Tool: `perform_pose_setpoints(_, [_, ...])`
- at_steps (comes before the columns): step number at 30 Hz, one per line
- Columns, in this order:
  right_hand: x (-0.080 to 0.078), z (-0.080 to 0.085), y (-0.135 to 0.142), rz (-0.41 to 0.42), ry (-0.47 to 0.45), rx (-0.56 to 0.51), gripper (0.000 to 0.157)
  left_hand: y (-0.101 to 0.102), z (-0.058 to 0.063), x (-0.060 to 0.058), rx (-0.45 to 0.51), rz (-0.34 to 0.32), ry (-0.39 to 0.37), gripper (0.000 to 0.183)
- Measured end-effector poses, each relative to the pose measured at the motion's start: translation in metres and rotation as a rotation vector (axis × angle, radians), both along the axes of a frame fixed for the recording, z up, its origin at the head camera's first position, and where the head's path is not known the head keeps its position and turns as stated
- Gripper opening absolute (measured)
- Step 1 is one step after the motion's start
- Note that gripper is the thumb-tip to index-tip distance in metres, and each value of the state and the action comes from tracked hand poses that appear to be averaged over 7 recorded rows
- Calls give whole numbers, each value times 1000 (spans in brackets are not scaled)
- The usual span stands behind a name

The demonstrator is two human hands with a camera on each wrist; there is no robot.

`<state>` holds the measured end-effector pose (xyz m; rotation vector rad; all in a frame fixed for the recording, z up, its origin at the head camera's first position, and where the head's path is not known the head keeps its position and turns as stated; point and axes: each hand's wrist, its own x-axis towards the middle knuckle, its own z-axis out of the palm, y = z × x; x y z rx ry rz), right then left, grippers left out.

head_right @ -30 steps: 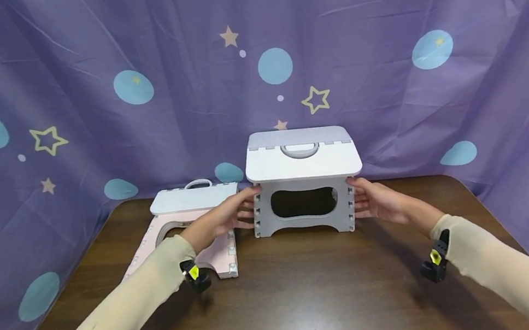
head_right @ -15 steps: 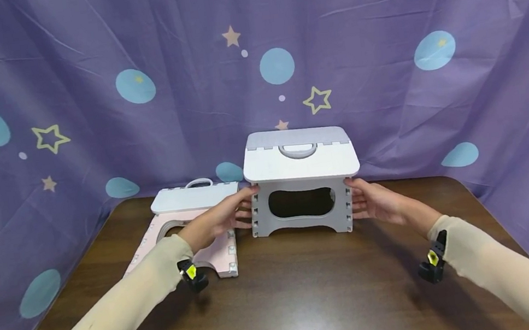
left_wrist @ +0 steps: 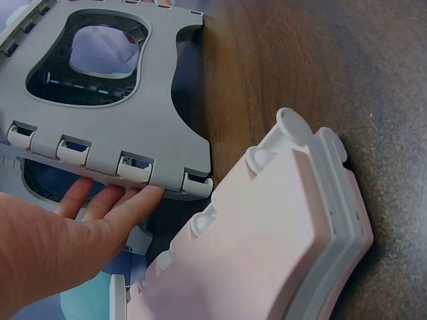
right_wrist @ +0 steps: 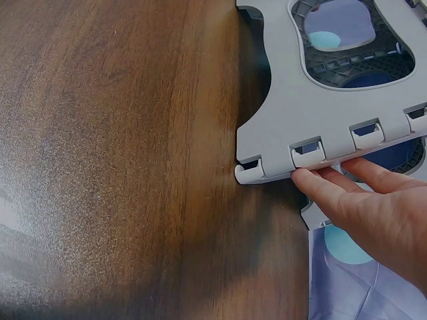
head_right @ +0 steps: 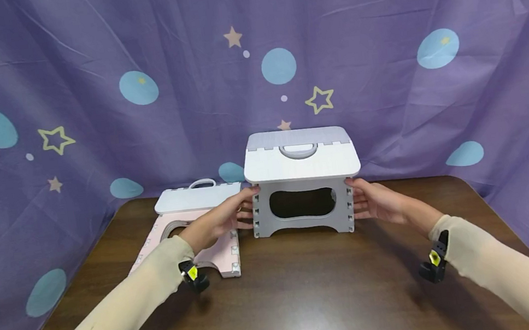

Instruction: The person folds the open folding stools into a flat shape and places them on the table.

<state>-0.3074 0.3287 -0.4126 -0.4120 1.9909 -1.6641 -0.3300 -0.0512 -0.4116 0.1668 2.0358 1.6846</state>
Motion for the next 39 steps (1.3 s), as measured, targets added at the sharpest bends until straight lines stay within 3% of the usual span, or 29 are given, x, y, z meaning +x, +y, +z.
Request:
perform_pose_setpoints(13, [2, 1, -2, 28, -7, -5, 76, -3, -1, 6, 21, 20, 6, 75])
perform_pose_setpoints(29, [9, -4, 1, 44, 20, -3, 77, 2, -4, 5, -11, 22, 26, 74])
perform_pose_setpoints(39, [4, -2, 0, 21, -17, -44, 74, 1, -1, 4, -16, 29, 33, 75])
